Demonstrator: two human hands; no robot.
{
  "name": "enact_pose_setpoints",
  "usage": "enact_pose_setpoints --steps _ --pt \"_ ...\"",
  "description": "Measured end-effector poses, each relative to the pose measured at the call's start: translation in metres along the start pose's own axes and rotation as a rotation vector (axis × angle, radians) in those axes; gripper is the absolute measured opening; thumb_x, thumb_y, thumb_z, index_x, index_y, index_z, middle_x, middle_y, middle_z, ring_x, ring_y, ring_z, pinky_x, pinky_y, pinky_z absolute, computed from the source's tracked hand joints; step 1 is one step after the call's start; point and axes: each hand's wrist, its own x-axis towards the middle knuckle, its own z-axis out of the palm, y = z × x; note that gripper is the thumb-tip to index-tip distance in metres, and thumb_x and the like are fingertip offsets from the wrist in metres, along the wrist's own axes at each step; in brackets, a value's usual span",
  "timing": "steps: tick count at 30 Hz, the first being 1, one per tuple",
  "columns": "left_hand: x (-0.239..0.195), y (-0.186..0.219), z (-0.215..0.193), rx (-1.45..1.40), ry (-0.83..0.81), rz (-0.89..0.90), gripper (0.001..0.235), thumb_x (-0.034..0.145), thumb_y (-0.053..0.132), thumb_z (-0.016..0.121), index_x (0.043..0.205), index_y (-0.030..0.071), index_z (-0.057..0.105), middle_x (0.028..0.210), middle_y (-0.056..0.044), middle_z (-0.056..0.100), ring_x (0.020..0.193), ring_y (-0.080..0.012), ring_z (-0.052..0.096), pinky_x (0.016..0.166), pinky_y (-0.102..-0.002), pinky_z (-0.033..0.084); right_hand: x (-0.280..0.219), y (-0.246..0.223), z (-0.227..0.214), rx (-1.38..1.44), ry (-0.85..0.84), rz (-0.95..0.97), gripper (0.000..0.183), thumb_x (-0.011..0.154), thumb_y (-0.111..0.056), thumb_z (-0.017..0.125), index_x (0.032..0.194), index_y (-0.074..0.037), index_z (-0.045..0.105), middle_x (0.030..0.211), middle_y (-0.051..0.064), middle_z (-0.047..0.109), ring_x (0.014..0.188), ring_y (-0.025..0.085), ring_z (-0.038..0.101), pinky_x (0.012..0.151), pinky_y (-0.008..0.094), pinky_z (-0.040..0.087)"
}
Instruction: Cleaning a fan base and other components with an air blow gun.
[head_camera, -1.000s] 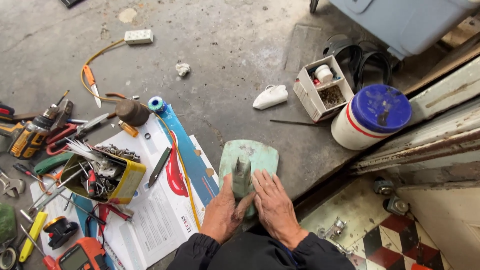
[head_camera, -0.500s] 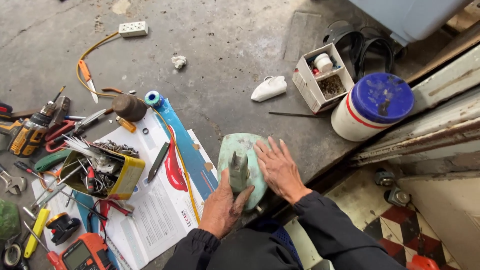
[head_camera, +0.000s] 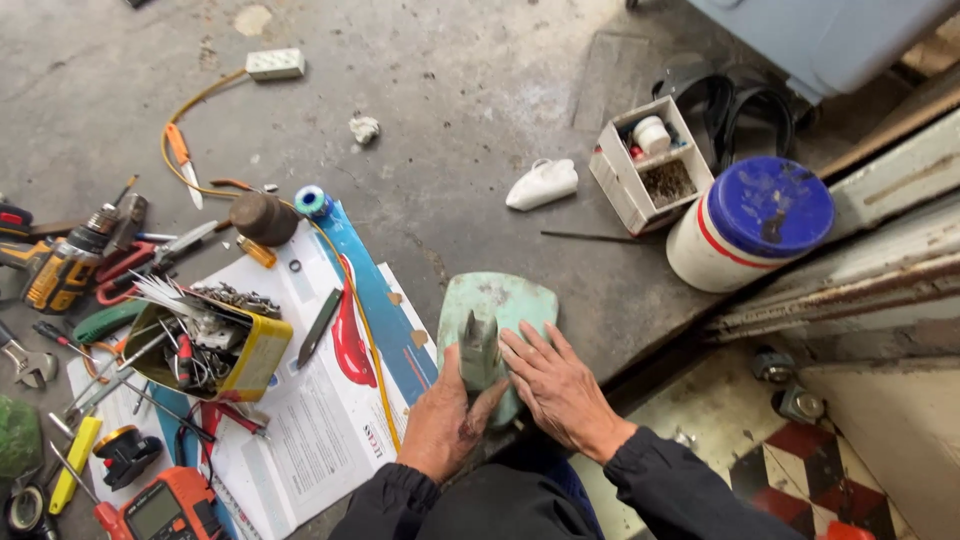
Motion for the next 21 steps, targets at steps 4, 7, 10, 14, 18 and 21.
enact_pose_setpoints --steps 4,7,10,14,18,21 --pt "0.008 -0.008 0.006 0.016 0.036 -0.101 0.080 0.105 0.060 0.061 0.160 0.023 0.016 0.124 -0.020 0.071 0.100 -0.0544 0.067 0.073 -0.053 0.048 -0.036 -0.048 0.006 -0.098 0.021 0.165 0.064 0.113 -0.030 0.050 0.172 -0.013 0.032 0.181 0.007 0.031 0.170 0.027 0.027 0.143 0.049 0.016" --pt "0.014 -0.008 0.011 0.056 0.042 -0.135 0.100 0.103 0.063 0.061 0.173 0.018 0.007 0.132 -0.024 0.068 0.102 -0.0571 0.065 0.074 -0.055 0.048 -0.039 -0.047 0.012 -0.109 0.085 0.234 0.062 0.116 -0.028 0.047 0.174 -0.014 0.029 0.180 0.006 0.032 0.169 0.026 0.029 0.144 0.050 0.017" --pt "0.009 0.006 0.005 0.022 0.073 -0.190 0.098 0.100 0.067 0.062 0.172 0.015 0.020 0.135 -0.023 0.071 0.111 -0.0583 0.065 0.080 -0.057 0.051 -0.015 -0.026 0.011 0.002 0.136 0.344 0.058 0.116 -0.025 0.045 0.171 -0.010 0.037 0.177 0.012 0.042 0.167 0.030 0.034 0.140 0.053 0.017" --pt "0.005 0.015 0.005 -0.026 0.142 -0.157 0.065 0.102 0.060 0.065 0.147 0.023 0.039 0.125 -0.013 0.080 0.111 -0.0511 0.071 0.083 -0.053 0.055 -0.014 -0.032 0.025 -0.036 0.011 0.483 0.061 0.117 -0.030 0.030 0.173 -0.006 0.025 0.181 0.016 0.027 0.171 0.028 0.026 0.138 0.048 0.014" --pt "0.009 0.021 0.007 -0.024 0.108 -0.196 0.089 0.101 0.061 0.063 0.168 0.016 0.025 0.146 -0.014 0.069 0.125 -0.0489 0.066 0.092 -0.054 0.054 -0.034 -0.061 0.000 -0.020 0.156 0.331 0.061 0.116 -0.025 0.053 0.173 -0.011 0.035 0.179 0.008 0.036 0.167 0.029 0.033 0.142 0.052 0.023" --pt "0.010 0.024 0.020 -0.005 0.207 -0.154 0.074 0.101 0.061 0.063 0.153 0.014 0.039 0.136 -0.020 0.071 0.117 -0.0542 0.066 0.084 -0.057 0.052 -0.018 -0.038 -0.002 -0.036 0.176 0.311 0.055 0.114 -0.020 0.053 0.167 -0.003 0.046 0.173 0.015 0.048 0.163 0.036 0.040 0.138 0.055 0.022"
